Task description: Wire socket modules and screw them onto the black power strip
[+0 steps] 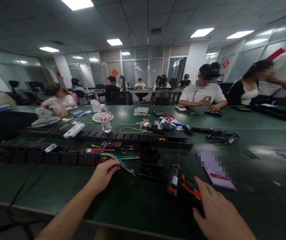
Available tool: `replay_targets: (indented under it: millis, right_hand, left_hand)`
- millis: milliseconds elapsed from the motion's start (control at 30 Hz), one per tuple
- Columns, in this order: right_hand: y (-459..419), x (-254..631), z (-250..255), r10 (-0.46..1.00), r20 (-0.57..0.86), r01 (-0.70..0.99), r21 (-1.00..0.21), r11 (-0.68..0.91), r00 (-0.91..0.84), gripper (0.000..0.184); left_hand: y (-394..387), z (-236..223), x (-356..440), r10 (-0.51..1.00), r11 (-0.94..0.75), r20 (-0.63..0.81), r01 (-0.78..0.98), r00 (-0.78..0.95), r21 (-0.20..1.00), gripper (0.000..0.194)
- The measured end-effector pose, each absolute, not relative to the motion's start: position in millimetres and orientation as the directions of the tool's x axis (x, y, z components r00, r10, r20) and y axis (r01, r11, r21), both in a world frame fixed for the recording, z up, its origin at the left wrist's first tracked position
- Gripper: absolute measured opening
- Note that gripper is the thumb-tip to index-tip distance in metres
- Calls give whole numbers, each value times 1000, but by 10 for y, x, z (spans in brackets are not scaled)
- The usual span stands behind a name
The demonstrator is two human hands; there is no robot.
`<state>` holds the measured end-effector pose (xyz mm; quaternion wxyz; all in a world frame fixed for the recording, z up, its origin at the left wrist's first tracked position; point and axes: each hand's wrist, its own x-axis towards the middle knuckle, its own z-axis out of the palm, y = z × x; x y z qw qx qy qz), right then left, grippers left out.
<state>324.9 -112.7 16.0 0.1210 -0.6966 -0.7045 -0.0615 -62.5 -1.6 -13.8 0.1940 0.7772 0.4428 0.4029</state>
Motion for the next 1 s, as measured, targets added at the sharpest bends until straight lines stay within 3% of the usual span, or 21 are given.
replay_targets:
  millis: [67,133,400,567,833,1000]
  right_hand:
    - [-1031,3183,183,996,88,1000,-11,21,-20,75]
    - [-927,3073,224,999,29,999,31,15,-16,77]
    - [-698,2868,270,998,-9,996,66,58,-57,69]
    - [-668,2862,307,999,-13,999,6,38,-38,57]
    - [-666,2879,360,999,-13,998,-63,28,-29,45]
    - [-668,2914,334,999,-2,998,-54,42,-42,49]
  left_hand:
    - [-25,-135,-618,877,-478,411,536,249,696,20]
    - [-25,-145,-615,899,-436,380,535,219,723,17]
    - [5,-155,-627,876,-478,427,529,224,701,14]
    - [13,-176,-631,853,-510,471,549,224,662,17]
    - [-29,-140,-619,848,-523,447,581,283,624,22]
    - [-47,-136,-610,858,-508,414,622,304,596,25]
